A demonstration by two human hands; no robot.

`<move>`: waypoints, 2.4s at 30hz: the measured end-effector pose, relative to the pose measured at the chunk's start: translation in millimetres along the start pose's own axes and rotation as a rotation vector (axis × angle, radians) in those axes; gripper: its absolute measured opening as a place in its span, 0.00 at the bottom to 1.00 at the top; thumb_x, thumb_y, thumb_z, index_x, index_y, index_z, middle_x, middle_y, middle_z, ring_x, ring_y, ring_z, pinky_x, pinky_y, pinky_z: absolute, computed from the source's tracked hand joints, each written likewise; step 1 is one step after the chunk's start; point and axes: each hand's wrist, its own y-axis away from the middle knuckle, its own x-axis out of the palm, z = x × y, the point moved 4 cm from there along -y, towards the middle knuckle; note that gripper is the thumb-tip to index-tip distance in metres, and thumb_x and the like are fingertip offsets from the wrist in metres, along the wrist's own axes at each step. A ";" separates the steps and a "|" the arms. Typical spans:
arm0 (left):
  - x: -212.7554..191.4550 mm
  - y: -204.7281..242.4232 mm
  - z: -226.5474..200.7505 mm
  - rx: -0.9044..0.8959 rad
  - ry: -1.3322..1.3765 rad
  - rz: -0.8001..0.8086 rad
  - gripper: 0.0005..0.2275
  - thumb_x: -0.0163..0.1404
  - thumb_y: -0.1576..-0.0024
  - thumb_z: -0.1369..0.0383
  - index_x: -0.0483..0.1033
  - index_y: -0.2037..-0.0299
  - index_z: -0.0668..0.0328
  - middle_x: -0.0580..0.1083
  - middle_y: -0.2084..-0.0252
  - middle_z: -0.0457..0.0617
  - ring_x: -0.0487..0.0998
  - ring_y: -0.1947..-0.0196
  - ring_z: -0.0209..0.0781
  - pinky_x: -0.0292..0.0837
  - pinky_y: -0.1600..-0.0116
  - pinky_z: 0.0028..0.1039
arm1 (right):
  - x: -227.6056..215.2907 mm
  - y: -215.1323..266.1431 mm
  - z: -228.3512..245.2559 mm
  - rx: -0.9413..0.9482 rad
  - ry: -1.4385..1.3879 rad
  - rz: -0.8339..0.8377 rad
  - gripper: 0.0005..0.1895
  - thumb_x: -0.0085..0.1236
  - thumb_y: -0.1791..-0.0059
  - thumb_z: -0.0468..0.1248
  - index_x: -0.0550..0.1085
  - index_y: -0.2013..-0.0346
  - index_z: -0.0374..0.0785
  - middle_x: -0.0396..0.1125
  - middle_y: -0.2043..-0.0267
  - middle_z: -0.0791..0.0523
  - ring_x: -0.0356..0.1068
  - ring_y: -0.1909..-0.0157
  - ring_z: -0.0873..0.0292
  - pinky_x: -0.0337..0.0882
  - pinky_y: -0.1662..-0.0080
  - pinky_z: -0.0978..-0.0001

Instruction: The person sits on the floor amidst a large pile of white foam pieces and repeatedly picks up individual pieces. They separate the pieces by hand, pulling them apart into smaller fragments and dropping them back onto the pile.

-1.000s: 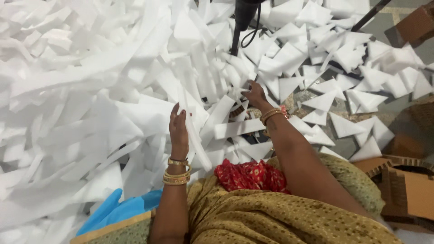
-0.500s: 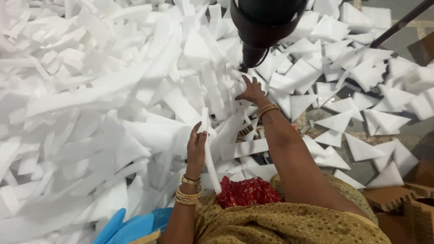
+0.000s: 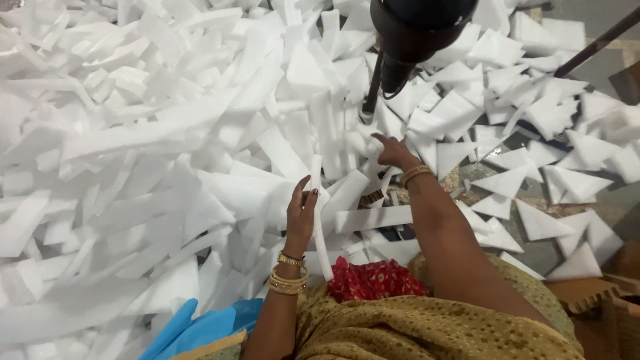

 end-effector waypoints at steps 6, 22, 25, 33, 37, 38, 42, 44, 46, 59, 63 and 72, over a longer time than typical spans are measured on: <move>13.5 -2.0 -4.3 0.073 0.023 0.042 0.21 0.49 0.36 0.63 0.67 0.33 0.59 0.71 0.67 0.43 0.66 0.67 0.30 0.67 0.60 0.23 | 21.5 77.3 -20.3 -0.078 -0.077 0.100 0.46 0.62 0.57 0.35 0.54 0.27 0.62 0.62 0.39 0.40 0.63 0.38 0.37 0.63 0.37 0.49; 36.1 -16.1 -3.8 -0.024 0.361 0.110 0.23 0.49 0.36 0.61 0.66 0.33 0.64 0.75 0.52 0.46 0.73 0.53 0.32 0.68 0.46 0.23 | -9.7 187.8 -12.6 0.049 -0.391 0.104 0.40 0.62 0.55 0.36 0.59 0.29 0.36 0.60 0.32 0.47 0.63 0.37 0.50 0.62 0.37 0.59; 41.7 -17.8 -4.8 -0.030 0.434 0.145 0.23 0.49 0.36 0.60 0.67 0.35 0.65 0.75 0.52 0.47 0.74 0.54 0.35 0.69 0.47 0.26 | -49.5 220.2 -2.6 0.036 -0.487 0.013 0.34 0.64 0.51 0.40 0.64 0.34 0.30 0.67 0.39 0.47 0.66 0.41 0.53 0.65 0.39 0.61; 56.5 -17.8 -7.0 -0.007 0.404 0.178 0.24 0.50 0.37 0.60 0.66 0.33 0.64 0.72 0.42 0.48 0.70 0.43 0.34 0.62 0.38 0.25 | -69.5 282.1 47.1 -0.026 -1.108 -0.104 0.26 0.56 0.48 0.36 0.68 0.37 0.28 0.72 0.46 0.52 0.72 0.49 0.58 0.73 0.48 0.68; 59.8 -16.4 -9.0 0.014 0.441 0.189 0.26 0.50 0.37 0.59 0.66 0.32 0.65 0.71 0.41 0.53 0.68 0.42 0.40 0.62 0.36 0.29 | -80.8 291.1 69.0 -0.169 -1.192 -0.159 0.27 0.56 0.48 0.35 0.66 0.35 0.28 0.72 0.46 0.51 0.72 0.51 0.58 0.75 0.51 0.67; 60.0 -15.4 -11.4 0.030 0.445 0.191 0.26 0.50 0.37 0.59 0.66 0.31 0.65 0.71 0.41 0.54 0.68 0.41 0.41 0.61 0.35 0.29 | -83.4 293.2 73.2 -0.178 -1.203 -0.178 0.28 0.56 0.48 0.35 0.66 0.35 0.28 0.71 0.46 0.51 0.72 0.53 0.57 0.75 0.52 0.66; 60.6 -8.2 -28.3 0.033 0.543 0.188 0.25 0.47 0.35 0.60 0.64 0.30 0.66 0.65 0.32 0.52 0.64 0.32 0.42 0.56 0.30 0.29 | -93.3 299.9 99.2 -0.315 -1.139 -0.319 0.31 0.58 0.48 0.34 0.62 0.31 0.32 0.70 0.39 0.52 0.71 0.43 0.59 0.74 0.43 0.69; 61.6 -1.3 -39.1 0.033 0.638 0.220 0.25 0.45 0.35 0.61 0.62 0.29 0.66 0.65 0.30 0.54 0.64 0.31 0.43 0.57 0.30 0.30 | -91.4 303.4 109.5 -0.225 -0.979 -0.333 0.33 0.60 0.51 0.35 0.63 0.31 0.40 0.70 0.39 0.53 0.73 0.45 0.55 0.76 0.46 0.65; 64.3 4.8 -48.0 -0.018 0.726 0.248 0.26 0.43 0.35 0.62 0.58 0.28 0.62 0.62 0.28 0.52 0.64 0.31 0.43 0.59 0.30 0.32 | -95.4 309.6 126.3 -0.344 -0.695 -0.472 0.34 0.64 0.54 0.36 0.66 0.32 0.46 0.68 0.38 0.51 0.71 0.42 0.51 0.76 0.45 0.63; 78.8 15.7 -55.3 0.156 0.497 0.293 0.25 0.42 0.34 0.67 0.55 0.26 0.64 0.60 0.25 0.50 0.61 0.29 0.37 0.54 0.27 0.28 | -91.0 309.4 138.9 -0.042 -0.706 -0.290 0.19 0.57 0.45 0.39 0.73 0.38 0.48 0.72 0.37 0.53 0.70 0.48 0.43 0.73 0.48 0.58; 71.2 16.6 -58.1 0.190 0.499 0.279 0.26 0.43 0.35 0.69 0.56 0.25 0.61 0.61 0.27 0.48 0.66 0.41 0.33 0.59 0.32 0.25 | -103.3 317.2 158.3 -0.343 -0.705 -0.402 0.31 0.59 0.49 0.35 0.65 0.31 0.50 0.61 0.32 0.54 0.61 0.37 0.59 0.69 0.41 0.62; 63.9 21.4 -69.3 0.170 0.351 0.236 0.24 0.45 0.35 0.70 0.60 0.27 0.57 0.71 0.45 0.47 0.68 0.54 0.31 0.66 0.43 0.23 | -106.3 316.9 159.5 -0.208 -0.592 -0.316 0.33 0.59 0.50 0.34 0.63 0.30 0.54 0.66 0.33 0.53 0.67 0.38 0.56 0.69 0.41 0.62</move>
